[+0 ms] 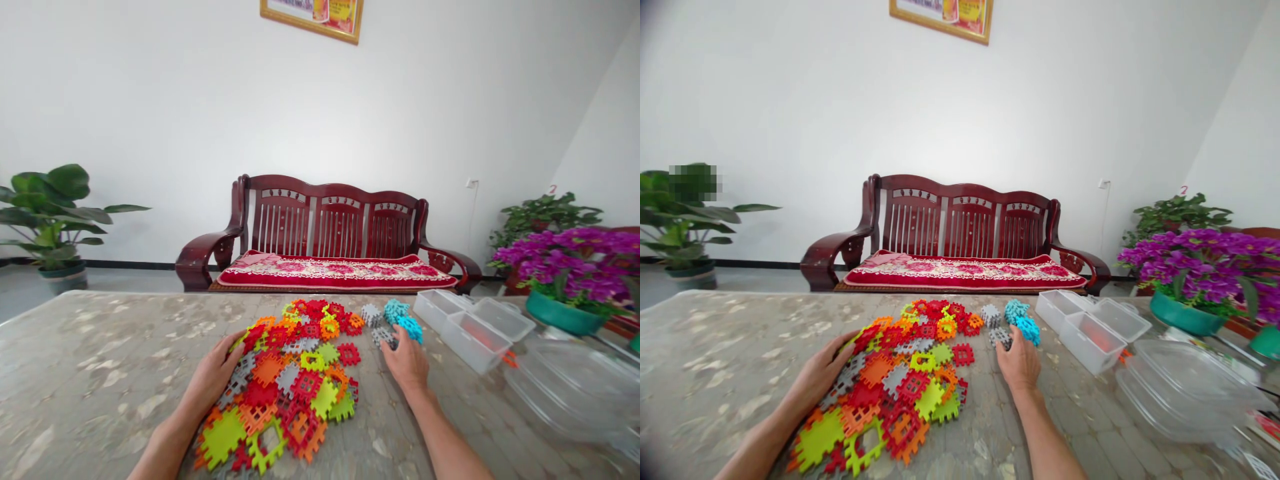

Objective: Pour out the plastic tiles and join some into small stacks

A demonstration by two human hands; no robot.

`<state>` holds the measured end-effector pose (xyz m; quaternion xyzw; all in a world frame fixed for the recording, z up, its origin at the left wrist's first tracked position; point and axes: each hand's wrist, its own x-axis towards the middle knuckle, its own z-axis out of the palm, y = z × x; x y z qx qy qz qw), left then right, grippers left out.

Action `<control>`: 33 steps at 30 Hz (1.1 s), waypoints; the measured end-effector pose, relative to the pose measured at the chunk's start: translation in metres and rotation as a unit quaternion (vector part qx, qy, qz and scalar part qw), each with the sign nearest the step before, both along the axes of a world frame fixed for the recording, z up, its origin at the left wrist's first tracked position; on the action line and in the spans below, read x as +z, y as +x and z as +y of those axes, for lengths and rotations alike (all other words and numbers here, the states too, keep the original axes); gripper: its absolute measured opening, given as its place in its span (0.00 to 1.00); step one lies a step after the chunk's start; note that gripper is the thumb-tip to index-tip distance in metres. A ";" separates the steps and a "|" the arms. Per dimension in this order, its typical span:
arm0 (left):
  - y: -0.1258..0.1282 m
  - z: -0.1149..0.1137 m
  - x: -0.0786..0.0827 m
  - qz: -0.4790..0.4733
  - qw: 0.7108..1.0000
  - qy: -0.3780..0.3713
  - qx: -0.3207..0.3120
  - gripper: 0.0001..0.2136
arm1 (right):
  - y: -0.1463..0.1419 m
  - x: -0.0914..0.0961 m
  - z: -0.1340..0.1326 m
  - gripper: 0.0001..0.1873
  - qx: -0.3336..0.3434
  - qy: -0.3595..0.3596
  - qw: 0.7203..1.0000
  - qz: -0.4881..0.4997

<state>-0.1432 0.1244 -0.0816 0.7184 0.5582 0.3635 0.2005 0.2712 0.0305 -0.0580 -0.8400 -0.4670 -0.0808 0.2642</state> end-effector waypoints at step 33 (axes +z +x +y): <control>0.006 -0.004 0.002 -0.041 0.999 0.012 0.002 0.22 | -0.093 0.031 0.023 0.11 0.379 0.016 0.920 0.096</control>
